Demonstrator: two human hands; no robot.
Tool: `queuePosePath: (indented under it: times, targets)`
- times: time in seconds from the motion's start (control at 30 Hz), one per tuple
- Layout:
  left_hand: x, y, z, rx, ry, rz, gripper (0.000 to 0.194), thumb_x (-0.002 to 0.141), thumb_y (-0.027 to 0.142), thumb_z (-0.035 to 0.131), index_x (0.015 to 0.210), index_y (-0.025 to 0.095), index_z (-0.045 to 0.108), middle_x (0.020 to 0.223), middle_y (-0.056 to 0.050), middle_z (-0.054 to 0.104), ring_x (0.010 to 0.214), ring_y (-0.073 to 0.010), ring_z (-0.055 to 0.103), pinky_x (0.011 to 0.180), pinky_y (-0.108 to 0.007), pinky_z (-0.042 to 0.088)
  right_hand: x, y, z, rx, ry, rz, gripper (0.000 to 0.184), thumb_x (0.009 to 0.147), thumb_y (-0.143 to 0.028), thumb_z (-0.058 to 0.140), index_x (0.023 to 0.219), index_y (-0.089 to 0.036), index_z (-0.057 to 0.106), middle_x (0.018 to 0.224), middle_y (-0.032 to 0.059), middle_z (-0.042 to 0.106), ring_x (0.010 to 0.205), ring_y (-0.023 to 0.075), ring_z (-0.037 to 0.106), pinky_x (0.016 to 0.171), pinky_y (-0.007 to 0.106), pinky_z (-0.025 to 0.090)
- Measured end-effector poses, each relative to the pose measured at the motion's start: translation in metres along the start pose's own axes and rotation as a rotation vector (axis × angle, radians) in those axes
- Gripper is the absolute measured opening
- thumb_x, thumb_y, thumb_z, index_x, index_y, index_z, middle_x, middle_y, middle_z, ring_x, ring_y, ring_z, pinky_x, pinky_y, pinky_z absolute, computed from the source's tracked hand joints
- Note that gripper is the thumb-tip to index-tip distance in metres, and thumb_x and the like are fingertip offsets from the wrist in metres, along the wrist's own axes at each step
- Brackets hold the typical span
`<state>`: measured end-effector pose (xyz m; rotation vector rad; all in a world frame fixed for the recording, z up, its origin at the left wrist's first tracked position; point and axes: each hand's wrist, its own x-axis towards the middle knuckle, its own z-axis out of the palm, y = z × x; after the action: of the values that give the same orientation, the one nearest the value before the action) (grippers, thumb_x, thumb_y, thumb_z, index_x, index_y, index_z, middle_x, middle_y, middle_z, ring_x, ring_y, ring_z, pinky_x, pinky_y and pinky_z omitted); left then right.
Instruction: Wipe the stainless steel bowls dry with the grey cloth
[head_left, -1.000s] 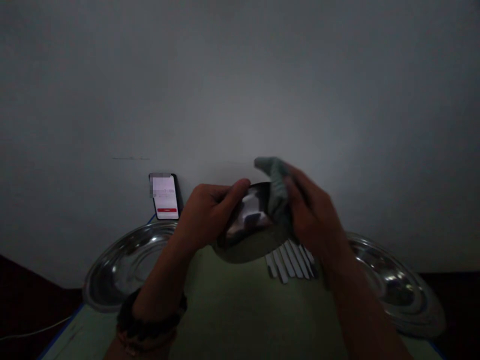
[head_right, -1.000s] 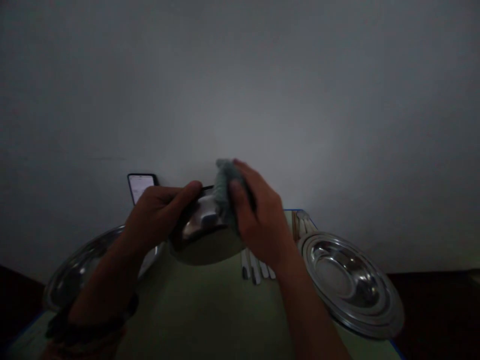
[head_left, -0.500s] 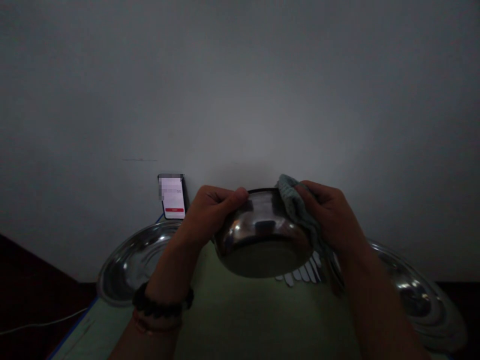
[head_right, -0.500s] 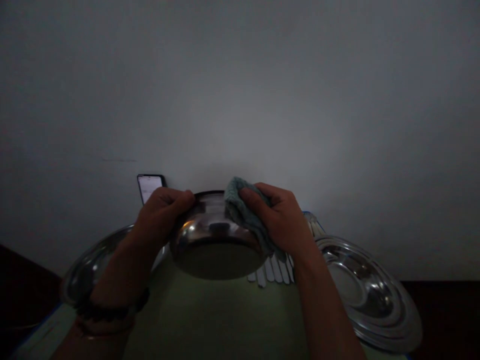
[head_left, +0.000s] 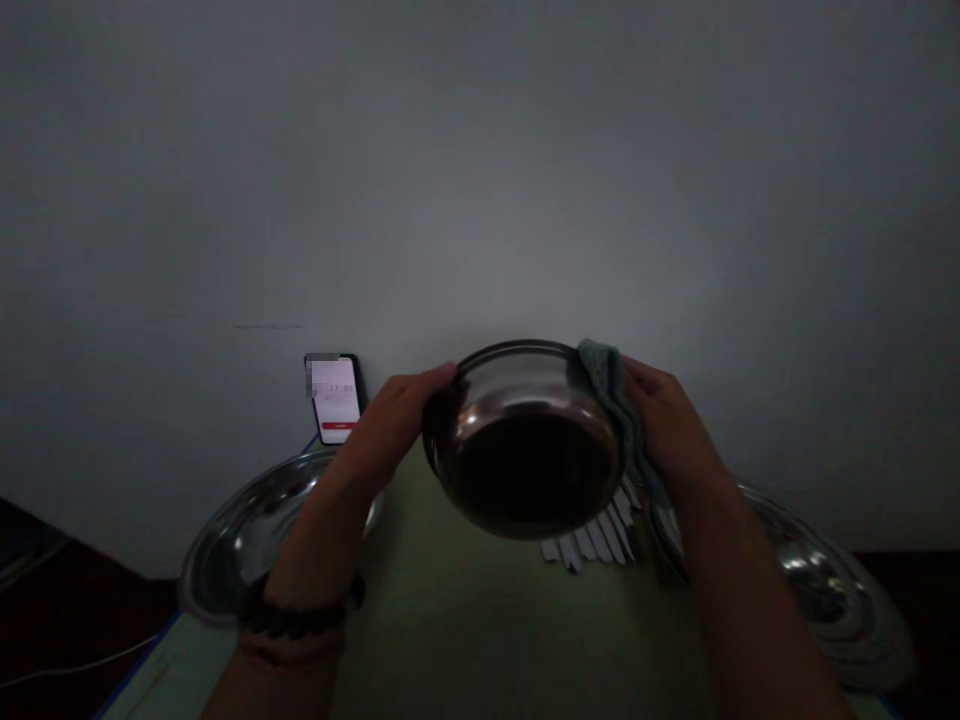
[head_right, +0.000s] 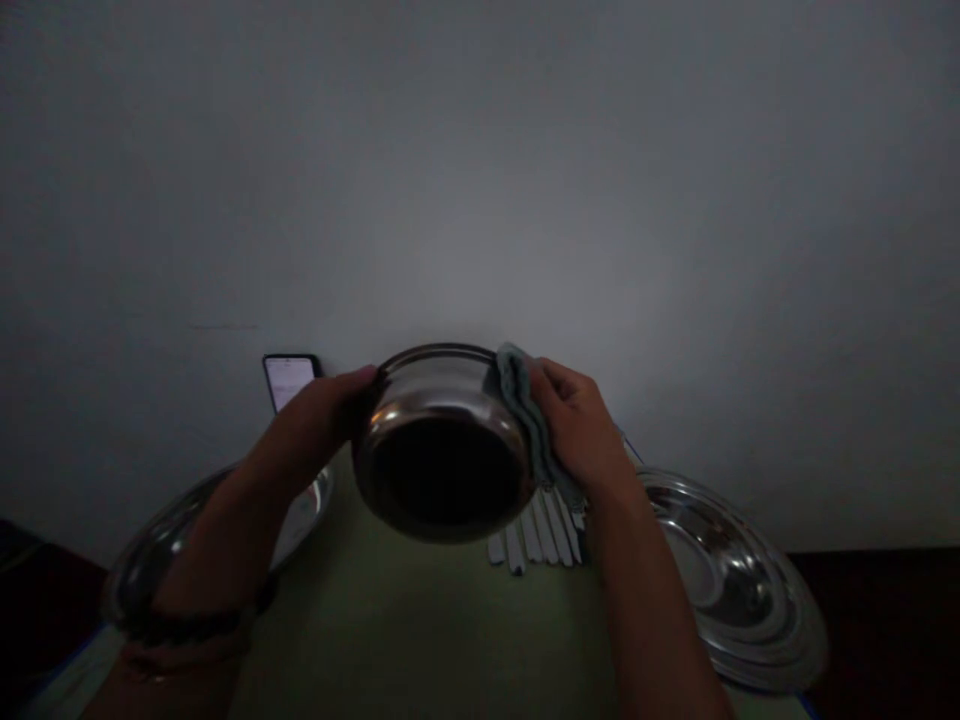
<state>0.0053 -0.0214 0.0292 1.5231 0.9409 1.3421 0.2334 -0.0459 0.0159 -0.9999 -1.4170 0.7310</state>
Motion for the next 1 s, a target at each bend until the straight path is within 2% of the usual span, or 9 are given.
queuePosePath:
  times: [0.1, 0.17, 0.33, 0.57, 0.67, 0.77, 0.87, 0.93, 1.0]
  targets:
    - [-0.01, 0.012, 0.005, 0.234, -0.135, 0.041, 0.035, 0.082, 0.043, 0.058, 0.059, 0.019, 0.07, 0.055, 0.0, 0.061, 0.052, -0.0117, 0.051, 0.049, -0.022, 0.038, -0.005, -0.01, 0.002, -0.087, -0.115, -0.029, 0.037, 0.08, -0.053, 0.061, 0.068, -0.019, 0.063, 0.059, -0.0038, 0.055, 0.054, 0.01, 0.045, 0.049, 0.022, 0.037]
    - [-0.014, 0.018, 0.008, 0.309, -0.15, 0.076, 0.035, 0.082, 0.044, 0.058, 0.06, 0.019, 0.07, 0.054, 0.001, 0.06, 0.051, -0.0116, 0.05, 0.047, -0.022, 0.036, -0.007, -0.012, 0.006, -0.112, -0.141, -0.03, 0.038, 0.081, -0.053, 0.06, 0.065, -0.019, 0.06, 0.058, -0.0043, 0.052, 0.054, 0.0093, 0.043, 0.048, 0.021, 0.035]
    - [-0.013, 0.014, 0.007, 0.047, -0.045, -0.003, 0.036, 0.077, 0.043, 0.064, 0.05, 0.019, 0.065, 0.046, 0.002, 0.054, 0.04, -0.009, 0.045, 0.039, -0.021, 0.031, -0.007, -0.007, 0.018, -0.016, -0.131, -0.054, 0.041, 0.084, -0.057, 0.056, 0.068, -0.019, 0.061, 0.057, -0.0047, 0.05, 0.054, 0.0092, 0.044, 0.049, 0.021, 0.036]
    - [0.002, -0.004, 0.005, -0.334, 0.151, -0.113, 0.032, 0.072, 0.041, 0.071, 0.051, 0.017, 0.065, 0.045, 0.001, 0.058, 0.038, -0.0089, 0.049, 0.039, -0.022, 0.036, -0.002, -0.002, 0.021, 0.043, 0.039, -0.075, 0.038, 0.084, -0.057, 0.053, 0.08, -0.021, 0.067, 0.063, -0.0027, 0.058, 0.057, 0.0119, 0.051, 0.052, 0.024, 0.042]
    - [0.007, -0.007, 0.01, -0.488, 0.236, -0.14, 0.028, 0.078, 0.038, 0.066, 0.059, 0.017, 0.067, 0.05, 0.001, 0.062, 0.045, -0.0112, 0.055, 0.047, -0.024, 0.045, -0.001, -0.001, 0.023, 0.04, 0.193, -0.066, 0.036, 0.085, -0.053, 0.051, 0.081, -0.022, 0.068, 0.062, -0.002, 0.059, 0.06, 0.0134, 0.053, 0.053, 0.025, 0.043]
    - [0.009, -0.007, 0.014, -0.568, 0.253, -0.155, 0.027, 0.084, 0.035, 0.056, 0.066, 0.018, 0.067, 0.055, -0.001, 0.065, 0.055, -0.0151, 0.062, 0.057, -0.027, 0.05, 0.0, 0.002, 0.024, 0.04, 0.35, -0.006, 0.033, 0.085, -0.049, 0.05, 0.076, -0.022, 0.066, 0.06, -0.0021, 0.057, 0.061, 0.0136, 0.053, 0.052, 0.024, 0.041]
    - [0.008, -0.003, 0.012, -0.407, 0.274, -0.135, 0.027, 0.083, 0.036, 0.054, 0.063, 0.02, 0.065, 0.054, 0.0, 0.063, 0.061, -0.0173, 0.064, 0.059, -0.028, 0.051, 0.002, 0.006, 0.022, 0.053, 0.322, 0.052, 0.03, 0.083, -0.049, 0.052, 0.074, -0.022, 0.065, 0.062, -0.002, 0.059, 0.061, 0.0139, 0.053, 0.053, 0.024, 0.04]
    - [0.006, 0.001, 0.006, -0.23, 0.292, -0.07, 0.023, 0.079, 0.033, 0.058, 0.06, 0.022, 0.064, 0.054, 0.001, 0.062, 0.063, -0.0171, 0.064, 0.059, -0.026, 0.049, 0.002, 0.006, 0.018, 0.045, 0.236, 0.05, 0.032, 0.08, -0.051, 0.055, 0.073, -0.022, 0.065, 0.062, -0.0019, 0.06, 0.062, 0.0142, 0.053, 0.052, 0.024, 0.039]
    - [0.003, 0.006, -0.001, -0.079, 0.237, -0.019, 0.022, 0.077, 0.031, 0.063, 0.057, 0.022, 0.065, 0.054, 0.001, 0.062, 0.064, -0.0169, 0.063, 0.06, -0.025, 0.048, 0.001, 0.003, 0.015, 0.006, 0.136, 0.03, 0.034, 0.078, -0.054, 0.058, 0.07, -0.021, 0.064, 0.061, -0.0023, 0.058, 0.06, 0.0141, 0.051, 0.051, 0.024, 0.038]
